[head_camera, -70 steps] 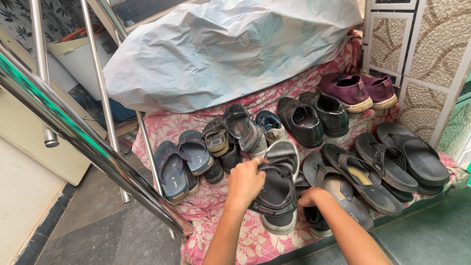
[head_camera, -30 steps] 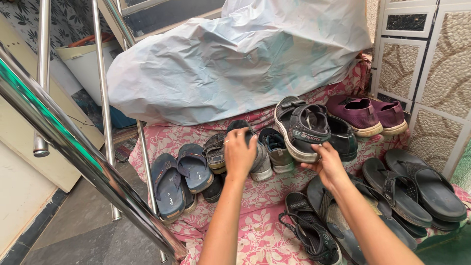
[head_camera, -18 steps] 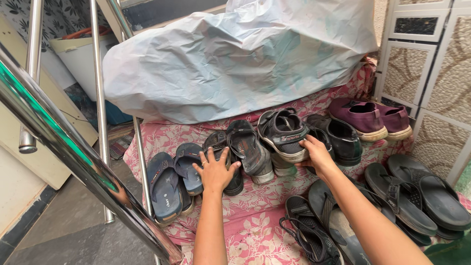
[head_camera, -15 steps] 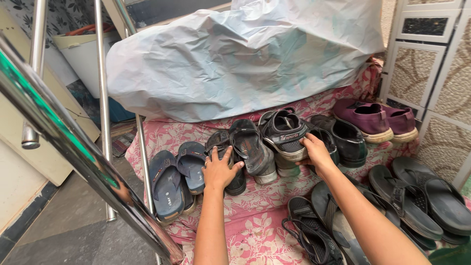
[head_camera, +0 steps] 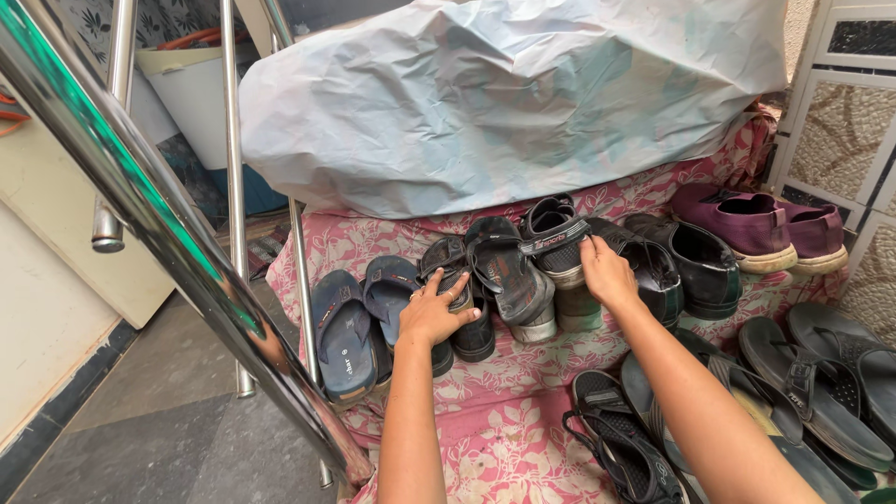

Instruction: The person organizes footwear by picking up, rearranging, aligning, and stacking various shoes, sandals, and slippers across the tiered rack by hand.

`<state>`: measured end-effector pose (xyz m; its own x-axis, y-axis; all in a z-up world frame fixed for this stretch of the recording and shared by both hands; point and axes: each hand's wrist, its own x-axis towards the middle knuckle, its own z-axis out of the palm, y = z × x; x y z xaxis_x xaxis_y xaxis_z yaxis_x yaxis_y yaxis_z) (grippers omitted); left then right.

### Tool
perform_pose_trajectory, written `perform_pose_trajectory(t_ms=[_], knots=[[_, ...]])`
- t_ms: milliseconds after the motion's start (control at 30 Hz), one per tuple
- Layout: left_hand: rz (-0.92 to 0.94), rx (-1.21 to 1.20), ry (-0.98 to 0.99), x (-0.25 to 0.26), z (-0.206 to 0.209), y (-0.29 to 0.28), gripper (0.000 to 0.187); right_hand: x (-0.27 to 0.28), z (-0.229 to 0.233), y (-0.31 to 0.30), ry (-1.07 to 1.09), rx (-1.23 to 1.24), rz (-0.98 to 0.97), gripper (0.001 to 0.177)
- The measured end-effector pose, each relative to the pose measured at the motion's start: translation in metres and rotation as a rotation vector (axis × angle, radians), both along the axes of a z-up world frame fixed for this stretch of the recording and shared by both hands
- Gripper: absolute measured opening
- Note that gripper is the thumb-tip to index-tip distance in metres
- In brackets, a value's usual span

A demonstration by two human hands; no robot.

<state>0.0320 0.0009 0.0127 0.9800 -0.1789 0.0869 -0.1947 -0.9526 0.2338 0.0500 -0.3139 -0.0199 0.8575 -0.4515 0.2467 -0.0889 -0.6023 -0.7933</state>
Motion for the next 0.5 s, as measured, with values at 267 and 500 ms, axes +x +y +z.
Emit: perform_pose_trajectory(t_ms=[267,500], knots=[[0.011,-0.014,-0.018,-0.001,-0.002,-0.001,0.083,-0.024,0.014,0.0,-0.325,-0.052,0.047,0.091],[0.015,-0.034,-0.03,-0.001,-0.004,-0.001,0.082,-0.032,0.045,0.044,-0.28,-0.509,0.149,0.084]])
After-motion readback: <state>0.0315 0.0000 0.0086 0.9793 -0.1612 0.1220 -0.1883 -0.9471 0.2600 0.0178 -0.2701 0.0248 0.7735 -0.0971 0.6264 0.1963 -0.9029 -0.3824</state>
